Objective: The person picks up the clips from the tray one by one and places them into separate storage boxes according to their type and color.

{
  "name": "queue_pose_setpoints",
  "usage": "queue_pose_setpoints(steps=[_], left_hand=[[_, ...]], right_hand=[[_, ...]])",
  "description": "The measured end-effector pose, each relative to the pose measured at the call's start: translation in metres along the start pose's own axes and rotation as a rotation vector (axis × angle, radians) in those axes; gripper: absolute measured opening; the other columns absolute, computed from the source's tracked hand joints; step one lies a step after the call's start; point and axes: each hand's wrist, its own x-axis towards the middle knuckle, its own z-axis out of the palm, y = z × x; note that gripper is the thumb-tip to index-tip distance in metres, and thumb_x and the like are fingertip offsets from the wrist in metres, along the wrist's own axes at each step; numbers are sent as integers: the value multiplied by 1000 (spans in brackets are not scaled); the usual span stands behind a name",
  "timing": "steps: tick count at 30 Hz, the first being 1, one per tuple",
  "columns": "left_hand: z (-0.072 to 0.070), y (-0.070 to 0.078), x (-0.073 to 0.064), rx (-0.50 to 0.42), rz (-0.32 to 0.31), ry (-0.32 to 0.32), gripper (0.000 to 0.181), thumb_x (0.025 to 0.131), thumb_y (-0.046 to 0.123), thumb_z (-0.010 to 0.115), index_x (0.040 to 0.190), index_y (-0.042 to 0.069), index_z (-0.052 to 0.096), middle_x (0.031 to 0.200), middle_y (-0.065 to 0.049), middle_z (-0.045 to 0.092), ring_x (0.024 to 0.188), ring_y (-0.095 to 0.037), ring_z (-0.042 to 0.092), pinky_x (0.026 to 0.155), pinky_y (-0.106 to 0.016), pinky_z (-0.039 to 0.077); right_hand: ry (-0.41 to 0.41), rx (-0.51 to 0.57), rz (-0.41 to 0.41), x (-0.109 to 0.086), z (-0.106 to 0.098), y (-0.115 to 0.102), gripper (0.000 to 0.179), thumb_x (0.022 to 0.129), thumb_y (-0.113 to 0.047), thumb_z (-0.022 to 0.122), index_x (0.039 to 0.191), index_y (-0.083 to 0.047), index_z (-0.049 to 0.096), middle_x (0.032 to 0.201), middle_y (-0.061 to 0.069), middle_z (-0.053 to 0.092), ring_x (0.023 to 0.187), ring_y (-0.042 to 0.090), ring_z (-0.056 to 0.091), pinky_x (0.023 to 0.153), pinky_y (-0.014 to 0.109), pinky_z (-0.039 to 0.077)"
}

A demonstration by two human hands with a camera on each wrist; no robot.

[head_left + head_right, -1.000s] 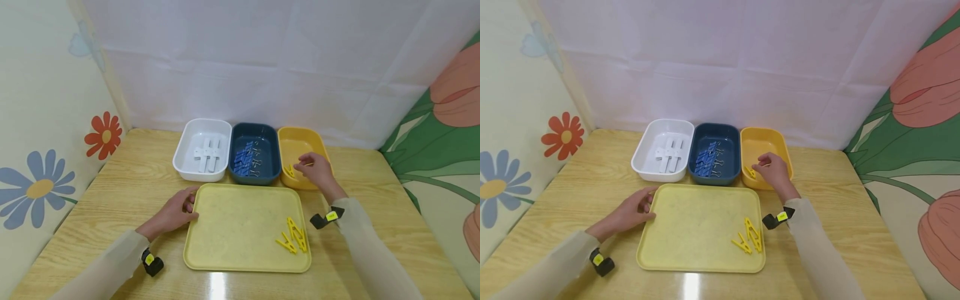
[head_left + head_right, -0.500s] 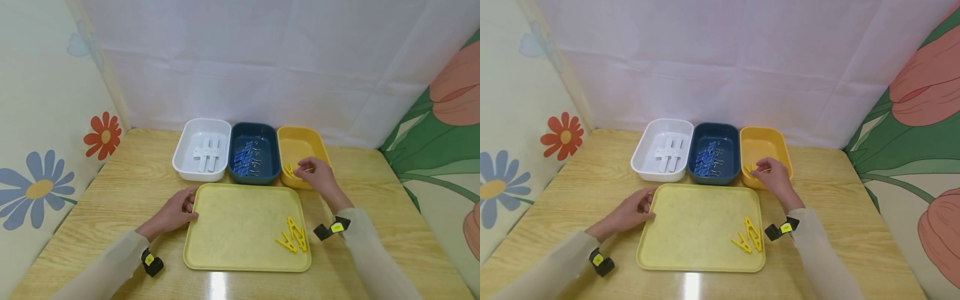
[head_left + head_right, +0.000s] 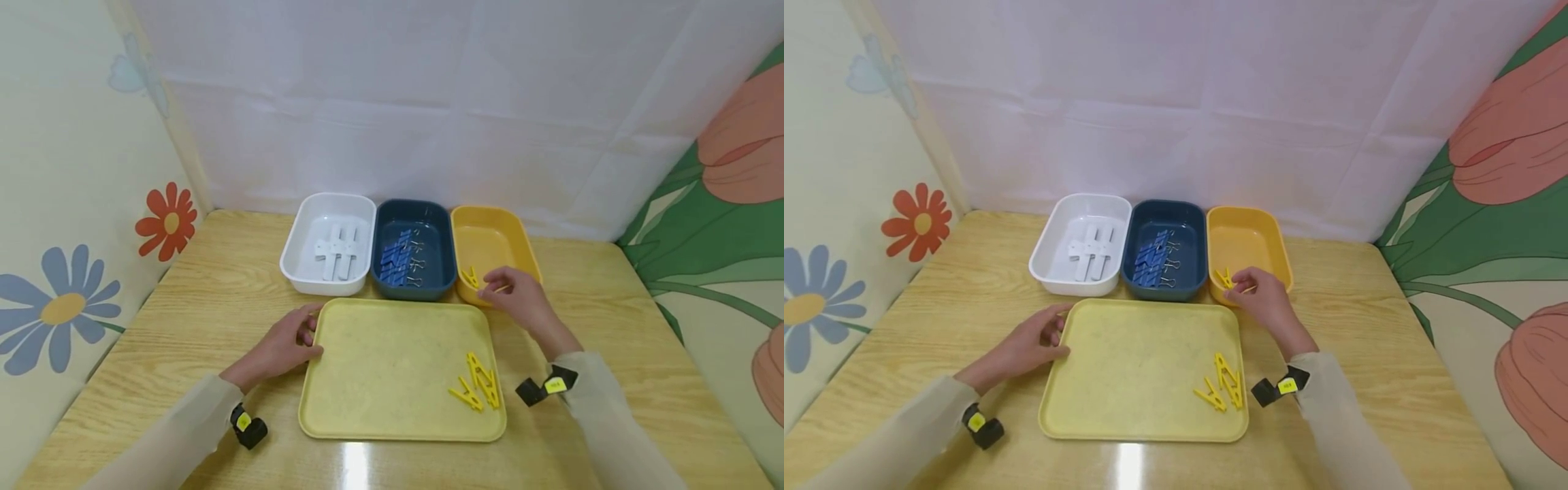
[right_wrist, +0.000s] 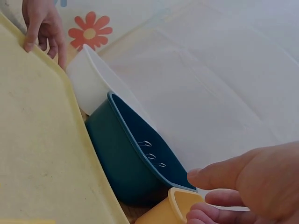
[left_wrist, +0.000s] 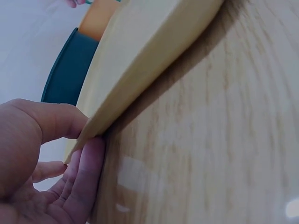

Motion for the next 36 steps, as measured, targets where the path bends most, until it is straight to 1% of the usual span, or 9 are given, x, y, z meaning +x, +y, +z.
queue_pose_setpoints(steps=[5, 9, 12, 15, 22, 26, 30, 34, 36], left_hand=[[0, 3, -2, 5, 15, 32, 71, 77, 3, 75, 140, 2, 42, 99, -11, 55, 80, -14, 54, 67, -21, 45], [0, 4, -3, 26, 14, 50, 70, 76, 3, 76, 138, 1, 43, 99, -10, 58, 78, -13, 55, 66, -21, 45], [0, 5, -3, 38, -8, 42, 70, 77, 4, 75, 139, 0, 42, 100, -10, 58, 78, -13, 55, 66, -21, 45], [0, 6, -3, 30, -24, 33, 70, 78, 4, 74, 140, 0, 41, 102, -10, 57, 77, -14, 56, 64, -22, 46], [0, 6, -3, 43, -13, 33, 70, 78, 4, 74, 139, -2, 40, 101, -11, 57, 75, -13, 55, 61, -22, 45], [-1, 7, -3, 49, -9, 34, 70, 77, 4, 73, 139, -3, 41, 100, -10, 57, 74, -13, 54, 61, -22, 45], [-1, 8, -3, 52, -16, 31, 70, 77, 4, 73, 139, -2, 41, 100, -10, 57, 74, -13, 54, 61, -22, 45], [-1, 9, -2, 47, -21, 24, 71, 78, 3, 73, 140, -2, 40, 101, -11, 56, 74, -13, 55, 61, -23, 45], [-1, 10, -2, 45, -23, 21, 71, 78, 3, 72, 140, -2, 39, 101, -11, 56, 74, -14, 55, 62, -24, 46]], right_hand=[[-7, -4, -4, -6, 1, 2, 37, 88, -23, 70, 116, 0, 61, 105, 17, 66, 85, 25, 62, 69, 27, 51], [-10, -17, -41, -10, 4, 4, 33, 87, -21, 71, 111, 0, 63, 100, 17, 67, 83, 24, 62, 67, 27, 49], [-23, -16, -53, -14, 7, 5, 31, 86, -20, 72, 109, -1, 64, 97, 15, 68, 80, 21, 61, 67, 27, 49], [-45, -12, -62, -18, 11, 6, 31, 85, -19, 73, 108, 0, 65, 95, 14, 69, 78, 18, 60, 68, 26, 49], [-102, 5, -107, -27, 21, 10, 32, 81, -15, 75, 105, 4, 65, 89, 13, 68, 74, 15, 60, 66, 25, 50], [-142, 0, -112, -30, 25, 13, 32, 80, -14, 76, 104, 4, 65, 88, 13, 68, 76, 17, 61, 69, 27, 50], [-189, -18, -116, -32, 27, 14, 30, 79, -13, 78, 102, 3, 65, 88, 12, 67, 77, 17, 60, 71, 30, 50], [-213, -55, -126, -34, 30, 16, 27, 77, -11, 79, 97, 1, 65, 85, 10, 66, 74, 15, 58, 70, 28, 50], [-221, -76, -118, -35, 32, 16, 25, 77, -11, 79, 95, 0, 65, 84, 9, 65, 74, 14, 58, 69, 27, 49]])
